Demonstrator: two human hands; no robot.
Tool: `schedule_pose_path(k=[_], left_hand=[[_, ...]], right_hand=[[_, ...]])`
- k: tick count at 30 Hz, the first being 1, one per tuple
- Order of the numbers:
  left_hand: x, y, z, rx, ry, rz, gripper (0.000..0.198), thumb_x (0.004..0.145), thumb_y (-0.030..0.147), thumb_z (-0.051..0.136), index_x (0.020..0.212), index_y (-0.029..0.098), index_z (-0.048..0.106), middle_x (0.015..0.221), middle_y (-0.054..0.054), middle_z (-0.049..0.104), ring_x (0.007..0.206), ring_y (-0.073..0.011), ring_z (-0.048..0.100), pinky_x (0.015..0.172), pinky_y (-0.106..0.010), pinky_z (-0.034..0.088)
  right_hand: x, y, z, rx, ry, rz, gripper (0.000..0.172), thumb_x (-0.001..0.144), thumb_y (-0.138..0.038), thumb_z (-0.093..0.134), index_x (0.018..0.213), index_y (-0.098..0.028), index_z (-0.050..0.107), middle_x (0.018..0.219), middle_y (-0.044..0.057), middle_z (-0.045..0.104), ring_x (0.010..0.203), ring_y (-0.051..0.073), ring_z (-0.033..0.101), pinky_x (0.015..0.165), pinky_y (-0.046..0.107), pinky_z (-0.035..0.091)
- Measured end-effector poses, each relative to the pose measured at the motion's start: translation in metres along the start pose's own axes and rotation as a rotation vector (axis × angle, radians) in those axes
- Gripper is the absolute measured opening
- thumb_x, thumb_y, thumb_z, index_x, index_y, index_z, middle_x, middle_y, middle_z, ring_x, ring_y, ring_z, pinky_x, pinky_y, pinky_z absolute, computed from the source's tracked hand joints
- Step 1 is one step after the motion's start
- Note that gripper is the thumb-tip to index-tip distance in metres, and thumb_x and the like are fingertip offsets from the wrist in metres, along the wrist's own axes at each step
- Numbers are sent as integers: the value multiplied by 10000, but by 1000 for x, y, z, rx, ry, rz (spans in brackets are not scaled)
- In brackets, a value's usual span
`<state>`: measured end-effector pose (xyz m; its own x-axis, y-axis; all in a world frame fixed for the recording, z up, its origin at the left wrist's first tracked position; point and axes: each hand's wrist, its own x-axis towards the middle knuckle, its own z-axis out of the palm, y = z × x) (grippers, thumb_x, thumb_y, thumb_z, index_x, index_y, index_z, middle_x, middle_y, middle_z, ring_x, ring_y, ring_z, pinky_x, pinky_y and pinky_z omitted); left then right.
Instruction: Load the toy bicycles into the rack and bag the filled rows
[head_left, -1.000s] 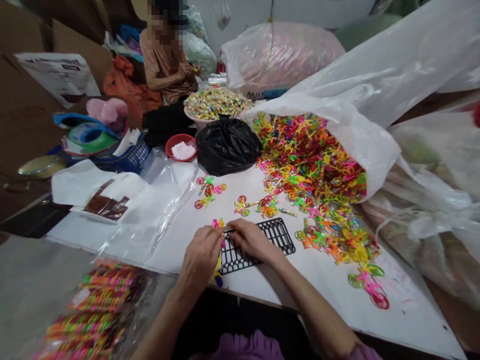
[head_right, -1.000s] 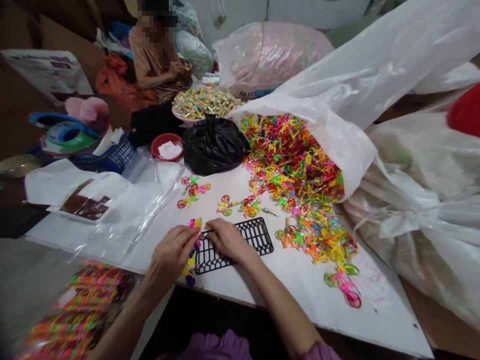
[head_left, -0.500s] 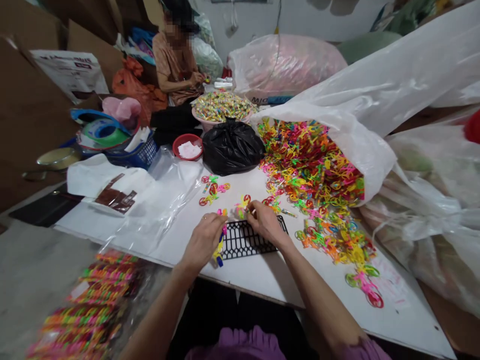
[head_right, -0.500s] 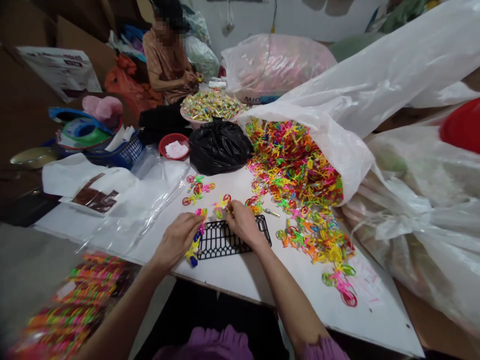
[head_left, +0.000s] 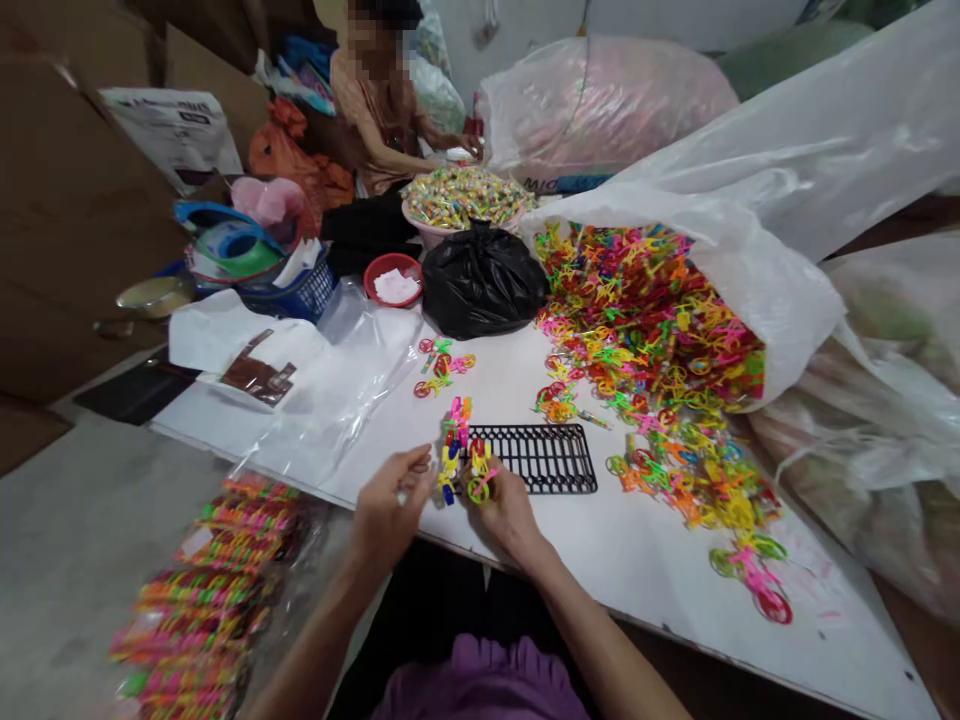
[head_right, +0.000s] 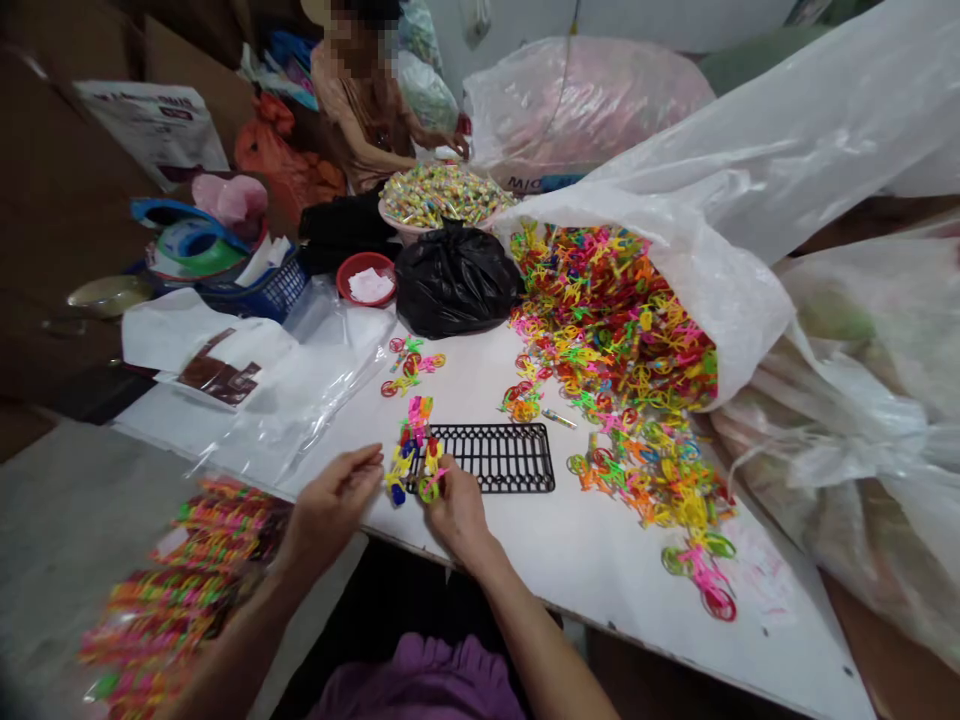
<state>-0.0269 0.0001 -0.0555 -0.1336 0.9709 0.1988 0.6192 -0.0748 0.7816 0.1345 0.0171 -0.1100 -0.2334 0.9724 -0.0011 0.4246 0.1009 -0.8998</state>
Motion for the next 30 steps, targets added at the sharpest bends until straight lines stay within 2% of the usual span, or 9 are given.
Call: schedule_pose_path(k=[4,9,13,17,20,22,25,27,30], left_hand=[[-26,1,24,-38,-2,-89,524,750,328,606,1230,180,459,1151,-90,579,948,-187,613,711,-283,551],[-33,3,36,83,8,-10,408,843,240,453,1245,169,442,1151,-110,592,960,-199,618,816,-351,526],[-40,5,36,148,19,21,455,833,172,407,1287,165,395,1200,-131,565,1039,-222,588,861,-387,506],[-44,7,32,127,-40,8,521,810,154,434,1323,170,342,1248,-138,525,1043,-216,582,858,-377,511],[-35,8,18,59,-70,48,478,802,195,496,1271,178,401,1206,-114,541,1028,-194,581,808,-319,536],[-23,10,5,61,13,97,398,807,250,533,1192,168,471,1141,-103,560,983,-184,587,741,-287,550],[-4,16,-8,215,144,247,317,823,293,542,1109,158,535,1051,-90,581,932,-189,583,753,-320,533],[5,20,-7,329,87,414,276,838,294,531,1080,164,561,1007,-76,598,931,-197,576,808,-356,501],[8,20,3,411,-30,643,195,858,258,510,1011,161,584,935,-57,622,903,-195,571,815,-349,471]], right_hand=[[-5,-6,0,-190,-30,-67,160,766,-166,415,907,-178,489,729,23,602,627,151,536,576,219,353],[-5,-15,4,-400,-67,-75,150,828,-186,379,924,-180,494,788,39,616,656,152,548,579,221,330],[-3,-17,4,-502,-96,-91,141,833,-180,392,927,-183,497,816,36,619,678,147,554,583,219,318],[-3,-18,4,-514,-120,-101,141,839,-183,398,937,-175,500,821,44,613,692,149,555,590,222,323],[-5,-19,6,-448,-111,-96,139,854,-199,398,930,-173,511,828,47,612,703,154,556,599,227,345],[-4,-17,1,-341,-120,-122,151,860,-197,404,953,-179,523,859,41,619,732,147,561,629,223,374],[6,-8,-31,-231,-97,-148,238,833,-174,459,1061,-189,527,919,31,631,801,140,570,708,224,414],[16,0,-71,-322,19,-82,276,827,-167,467,1093,-178,539,956,47,636,852,154,572,762,247,420],[34,9,-135,-632,197,124,251,851,-190,445,1058,-163,584,1032,85,619,902,187,569,800,284,408]])
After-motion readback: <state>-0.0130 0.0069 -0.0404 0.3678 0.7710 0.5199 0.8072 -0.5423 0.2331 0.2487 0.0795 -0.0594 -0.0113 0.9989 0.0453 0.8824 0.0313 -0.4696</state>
